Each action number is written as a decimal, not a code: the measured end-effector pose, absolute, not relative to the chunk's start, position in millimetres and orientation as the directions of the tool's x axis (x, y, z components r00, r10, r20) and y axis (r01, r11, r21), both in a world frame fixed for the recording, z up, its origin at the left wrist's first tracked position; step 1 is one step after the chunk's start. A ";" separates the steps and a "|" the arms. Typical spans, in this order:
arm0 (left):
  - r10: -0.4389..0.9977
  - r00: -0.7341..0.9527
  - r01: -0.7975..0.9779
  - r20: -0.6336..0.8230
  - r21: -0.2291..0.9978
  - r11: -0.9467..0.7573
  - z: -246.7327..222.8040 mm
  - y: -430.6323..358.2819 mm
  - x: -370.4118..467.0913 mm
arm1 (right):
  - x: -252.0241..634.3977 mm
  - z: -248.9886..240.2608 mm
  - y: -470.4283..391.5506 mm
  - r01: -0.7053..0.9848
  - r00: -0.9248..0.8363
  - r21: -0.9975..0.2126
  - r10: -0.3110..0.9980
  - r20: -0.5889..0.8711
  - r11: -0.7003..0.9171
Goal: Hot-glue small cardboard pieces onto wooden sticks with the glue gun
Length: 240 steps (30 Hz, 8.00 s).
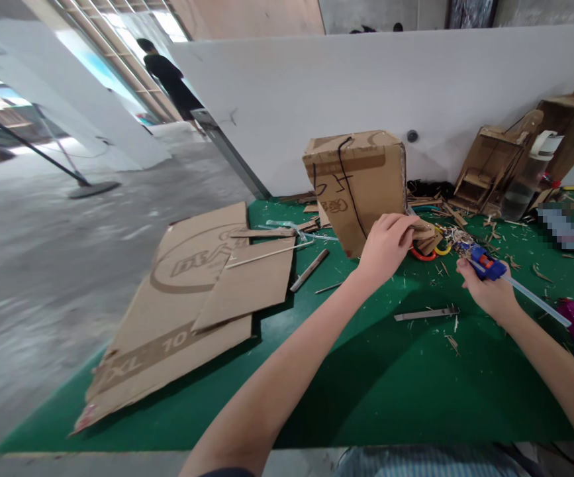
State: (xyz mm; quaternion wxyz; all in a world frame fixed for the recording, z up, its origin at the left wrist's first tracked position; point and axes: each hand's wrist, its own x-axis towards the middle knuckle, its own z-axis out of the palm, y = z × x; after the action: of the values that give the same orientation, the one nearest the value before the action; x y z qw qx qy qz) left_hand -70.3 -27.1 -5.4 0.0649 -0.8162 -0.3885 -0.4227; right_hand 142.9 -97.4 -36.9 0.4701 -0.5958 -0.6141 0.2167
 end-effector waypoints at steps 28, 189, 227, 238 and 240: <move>0.764 0.412 0.648 0.496 0.430 -0.629 -10.7 -31.3 -64.5 | 144.9 -46.5 -87.4 0.567 0.019 -0.810 0.981 0.195 0.150; 0.877 0.331 0.561 0.348 0.674 -0.480 -7.5 -42.9 -56.3 | 192.0 -45.4 -62.4 0.992 0.016 -0.125 0.936 0.352 0.030; 0.720 0.102 0.948 0.687 0.153 -0.280 -44.3 -51.3 -124.7 | 206.6 -91.4 -36.4 0.996 -0.040 -0.054 0.898 0.439 0.070; 0.787 0.197 0.913 0.584 0.184 -0.365 -45.6 -49.9 -130.5 | 198.3 -84.5 -41.6 0.993 -0.108 0.023 0.829 0.549 0.114; 0.791 0.217 0.895 0.573 0.207 -0.395 -46.0 -49.7 -130.1 | 192.0 -78.6 -46.2 0.988 -0.137 0.015 0.821 0.554 0.155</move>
State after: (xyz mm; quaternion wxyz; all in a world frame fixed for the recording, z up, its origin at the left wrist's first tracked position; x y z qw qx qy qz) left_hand -130.1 -49.7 -46.0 0.0842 -0.7754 -0.5434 -0.3104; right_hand 192.0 -46.2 -78.6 0.2153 -0.6205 -0.7288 -0.1935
